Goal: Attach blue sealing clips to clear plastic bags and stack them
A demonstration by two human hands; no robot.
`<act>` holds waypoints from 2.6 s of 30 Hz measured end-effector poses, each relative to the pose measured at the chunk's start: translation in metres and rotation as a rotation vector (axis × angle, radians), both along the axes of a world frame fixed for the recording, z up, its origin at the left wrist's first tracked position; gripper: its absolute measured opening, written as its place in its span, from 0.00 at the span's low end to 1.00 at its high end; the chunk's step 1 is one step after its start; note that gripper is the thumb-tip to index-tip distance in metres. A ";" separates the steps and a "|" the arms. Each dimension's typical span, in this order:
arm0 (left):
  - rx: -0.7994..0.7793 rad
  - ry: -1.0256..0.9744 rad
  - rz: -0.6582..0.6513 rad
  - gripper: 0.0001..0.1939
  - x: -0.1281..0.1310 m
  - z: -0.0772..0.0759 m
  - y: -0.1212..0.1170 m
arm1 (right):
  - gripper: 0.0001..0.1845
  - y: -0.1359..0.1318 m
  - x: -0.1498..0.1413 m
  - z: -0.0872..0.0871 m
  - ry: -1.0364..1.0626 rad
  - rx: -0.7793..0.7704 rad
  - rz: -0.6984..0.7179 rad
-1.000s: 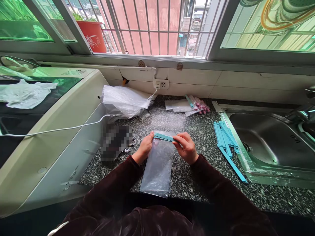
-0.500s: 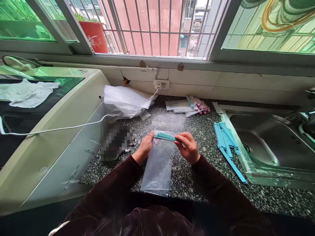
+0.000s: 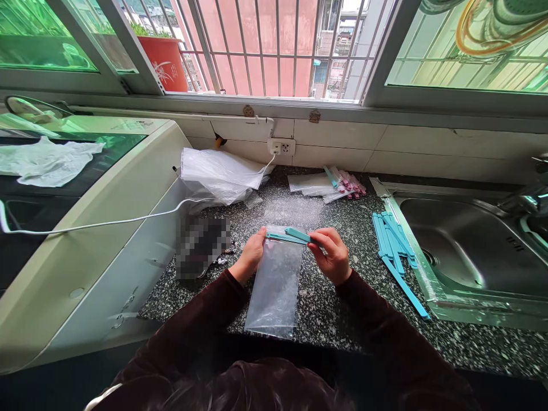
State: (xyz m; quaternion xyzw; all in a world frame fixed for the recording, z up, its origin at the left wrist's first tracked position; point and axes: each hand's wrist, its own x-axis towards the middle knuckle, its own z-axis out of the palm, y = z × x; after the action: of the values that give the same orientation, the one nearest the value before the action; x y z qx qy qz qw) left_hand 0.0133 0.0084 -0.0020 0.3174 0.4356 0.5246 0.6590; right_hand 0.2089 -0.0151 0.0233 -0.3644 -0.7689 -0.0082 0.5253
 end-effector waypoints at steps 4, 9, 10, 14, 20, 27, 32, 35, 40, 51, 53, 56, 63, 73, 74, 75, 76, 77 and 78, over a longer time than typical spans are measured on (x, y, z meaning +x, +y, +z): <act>-0.016 -0.009 -0.007 0.21 0.000 0.001 0.000 | 0.09 0.000 0.001 0.000 0.000 0.013 -0.012; -0.021 -0.033 -0.009 0.21 -0.001 0.001 -0.001 | 0.10 0.001 0.002 0.001 0.015 0.052 -0.006; -0.019 -0.032 -0.009 0.21 -0.001 0.002 -0.001 | 0.10 0.001 0.003 0.002 0.019 0.053 -0.013; -0.013 -0.007 0.014 0.21 -0.002 0.003 0.000 | 0.09 0.001 0.004 0.003 0.021 0.059 -0.044; -0.025 -0.005 0.028 0.20 -0.003 0.003 0.001 | 0.09 0.002 0.006 0.003 0.048 0.077 -0.044; -0.049 -0.018 0.063 0.20 -0.004 0.008 0.001 | 0.08 0.004 0.012 -0.004 0.100 0.041 -0.045; -0.045 -0.047 0.066 0.20 -0.004 0.008 0.001 | 0.06 0.003 0.013 -0.005 0.150 0.007 -0.036; -0.054 -0.030 0.083 0.20 -0.005 0.009 0.002 | 0.05 0.003 0.013 -0.007 0.189 -0.022 -0.053; -0.051 -0.015 0.105 0.20 -0.005 0.012 0.002 | 0.06 0.002 0.015 -0.012 0.222 -0.062 -0.079; -0.059 0.027 0.148 0.20 -0.008 0.017 0.002 | 0.08 0.001 0.011 -0.003 0.353 -0.079 0.006; -0.056 0.034 0.153 0.20 -0.009 0.016 0.002 | 0.08 0.001 0.011 -0.002 0.381 -0.085 0.022; -0.055 0.030 0.152 0.20 -0.010 0.014 0.003 | 0.08 0.001 0.010 -0.001 0.408 -0.092 0.027; -0.034 0.027 0.185 0.19 -0.012 0.011 0.004 | 0.07 0.001 0.010 0.002 0.451 -0.120 0.010; -0.092 -0.020 0.229 0.18 -0.012 0.013 0.005 | 0.07 0.009 0.014 -0.013 0.659 -0.197 0.077; -0.091 -0.030 0.232 0.18 -0.012 0.013 0.006 | 0.07 0.010 0.014 -0.015 0.678 -0.202 0.084; -0.089 -0.042 0.233 0.17 -0.013 0.013 0.006 | 0.07 0.011 0.014 -0.016 0.693 -0.206 0.088; -0.089 -0.054 0.232 0.17 -0.013 0.012 0.006 | 0.07 0.011 0.014 -0.016 0.705 -0.214 0.091; -0.088 -0.067 0.229 0.17 -0.013 0.012 0.006 | 0.07 0.011 0.014 -0.017 0.714 -0.222 0.094; -0.088 -0.078 0.224 0.17 -0.013 0.011 0.007 | 0.08 0.011 0.014 -0.017 0.724 -0.230 0.097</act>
State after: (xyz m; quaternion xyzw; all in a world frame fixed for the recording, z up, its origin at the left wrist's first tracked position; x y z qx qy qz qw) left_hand 0.0007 0.0150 0.0092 0.2167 0.4649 0.5873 0.6260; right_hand 0.2230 -0.0038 0.0064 -0.3634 -0.5459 0.2322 0.7183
